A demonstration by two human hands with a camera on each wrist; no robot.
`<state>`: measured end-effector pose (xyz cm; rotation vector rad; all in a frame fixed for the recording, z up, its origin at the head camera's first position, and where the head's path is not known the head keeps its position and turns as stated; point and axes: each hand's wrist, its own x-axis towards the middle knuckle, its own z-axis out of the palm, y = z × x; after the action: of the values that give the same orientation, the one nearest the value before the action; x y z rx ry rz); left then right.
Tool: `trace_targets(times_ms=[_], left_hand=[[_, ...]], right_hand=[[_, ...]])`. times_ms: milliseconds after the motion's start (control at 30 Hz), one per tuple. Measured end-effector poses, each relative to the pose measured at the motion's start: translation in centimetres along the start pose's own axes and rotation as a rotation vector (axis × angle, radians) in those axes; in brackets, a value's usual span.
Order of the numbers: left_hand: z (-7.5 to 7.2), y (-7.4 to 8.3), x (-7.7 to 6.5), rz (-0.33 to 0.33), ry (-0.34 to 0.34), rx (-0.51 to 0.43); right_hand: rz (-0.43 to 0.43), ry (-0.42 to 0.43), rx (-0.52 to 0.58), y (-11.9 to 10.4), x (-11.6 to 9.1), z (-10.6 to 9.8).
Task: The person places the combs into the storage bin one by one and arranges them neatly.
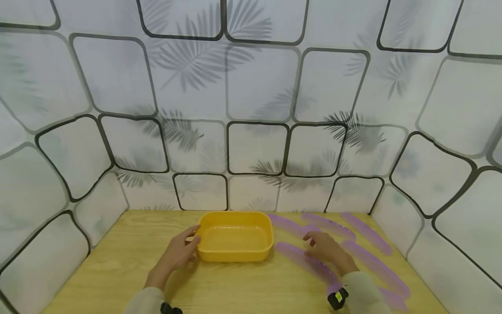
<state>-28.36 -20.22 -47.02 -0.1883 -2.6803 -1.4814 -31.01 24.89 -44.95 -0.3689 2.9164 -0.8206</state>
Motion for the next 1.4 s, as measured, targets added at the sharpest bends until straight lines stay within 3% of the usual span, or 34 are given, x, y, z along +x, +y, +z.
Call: trace_targets(times_ms=[167, 433, 933, 1400], left_hand=[[0.3, -0.5, 0.2, 0.012, 0.031, -0.036], [0.6, -0.7, 0.1, 0.020, 0.022, -0.179], [1.1, -0.6, -0.6, 0.016, 0.033, -0.220], [1.2, -0.1, -0.9, -0.003, 0.042, -0.235]], right_hand=[[-0.003, 0.007, -0.027, 0.0, 0.6, 0.9], [0.017, 0.002, -0.050, -0.1, 0.6, 0.8], [0.056, -0.097, -0.019, 0.4, 0.3, 0.5], [0.046, -0.124, -0.059, 0.3, 0.3, 0.6]])
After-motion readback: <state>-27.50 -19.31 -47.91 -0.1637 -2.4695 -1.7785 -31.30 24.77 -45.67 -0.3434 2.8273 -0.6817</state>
